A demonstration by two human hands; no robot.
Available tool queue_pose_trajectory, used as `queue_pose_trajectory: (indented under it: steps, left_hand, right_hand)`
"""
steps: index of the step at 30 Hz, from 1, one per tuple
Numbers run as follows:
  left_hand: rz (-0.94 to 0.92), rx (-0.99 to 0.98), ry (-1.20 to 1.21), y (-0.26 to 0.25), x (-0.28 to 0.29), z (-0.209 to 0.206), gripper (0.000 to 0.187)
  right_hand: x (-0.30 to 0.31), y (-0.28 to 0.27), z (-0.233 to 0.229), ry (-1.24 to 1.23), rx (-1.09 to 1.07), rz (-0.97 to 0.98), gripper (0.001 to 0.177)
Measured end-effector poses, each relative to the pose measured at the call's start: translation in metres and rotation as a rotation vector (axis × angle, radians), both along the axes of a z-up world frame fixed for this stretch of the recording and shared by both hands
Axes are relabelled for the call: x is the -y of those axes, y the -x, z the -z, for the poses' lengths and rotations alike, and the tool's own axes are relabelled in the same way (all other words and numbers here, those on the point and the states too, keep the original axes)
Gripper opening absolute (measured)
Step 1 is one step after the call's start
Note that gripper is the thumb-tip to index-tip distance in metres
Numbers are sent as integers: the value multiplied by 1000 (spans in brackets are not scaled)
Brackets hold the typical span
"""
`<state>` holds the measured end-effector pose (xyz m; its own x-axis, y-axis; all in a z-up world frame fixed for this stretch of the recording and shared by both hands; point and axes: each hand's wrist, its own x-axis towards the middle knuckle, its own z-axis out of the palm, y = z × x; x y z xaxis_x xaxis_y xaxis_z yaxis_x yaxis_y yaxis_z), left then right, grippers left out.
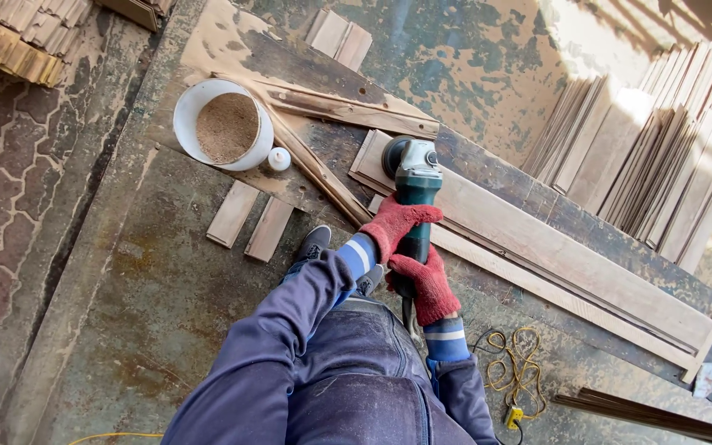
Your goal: The person is using an angle grinder with a sanding attachment to smooth the surface of a wooden plank.
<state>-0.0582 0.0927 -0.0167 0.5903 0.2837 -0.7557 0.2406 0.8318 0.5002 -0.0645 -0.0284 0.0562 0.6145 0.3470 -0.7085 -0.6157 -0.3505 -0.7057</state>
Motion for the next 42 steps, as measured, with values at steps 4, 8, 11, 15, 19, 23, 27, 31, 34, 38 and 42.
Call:
queue_pose_trajectory:
  steps: [4, 8, 11, 15, 19, 23, 27, 31, 34, 38, 42]
  left_hand:
    - [-156, 10, 32, 5, -15, 20, 57]
    - [-22, 2, 64, 19, -32, -15, 50]
    - [-51, 49, 133, 6, -11, -3, 42]
    - [-55, 52, 164, -32, 41, 31, 60]
    - [91, 103, 214, -74, 98, 57, 64]
    - [355, 24, 32, -97, 127, 36, 76]
    - [467, 11, -38, -96, 133, 17, 87]
    - [451, 31, -60, -83, 120, 4, 76]
    - [406, 14, -38, -72, 111, 4, 83]
    - [398, 4, -46, -61, 100, 8, 88]
    - [379, 5, -45, -47, 87, 5, 90]
  right_hand:
    - [-19, -2, 4, -22, 3, -67, 47]
    - [-27, 0, -9, -17, -14, -86, 46]
    - [-10, -4, -9, -10, -26, -47, 47]
    - [32, -17, 6, 14, -18, 65, 48]
    - [73, -25, 4, 18, -20, 243, 42]
    - [113, -35, 25, -9, -3, 355, 36]
    - [117, -35, 17, -23, -4, 391, 34]
    - [116, -27, 26, -38, -1, 358, 33]
    - [110, -22, 23, -29, 9, 323, 34]
    - [98, -13, 24, -29, 13, 299, 35]
    - [84, -5, 19, -25, 6, 261, 35]
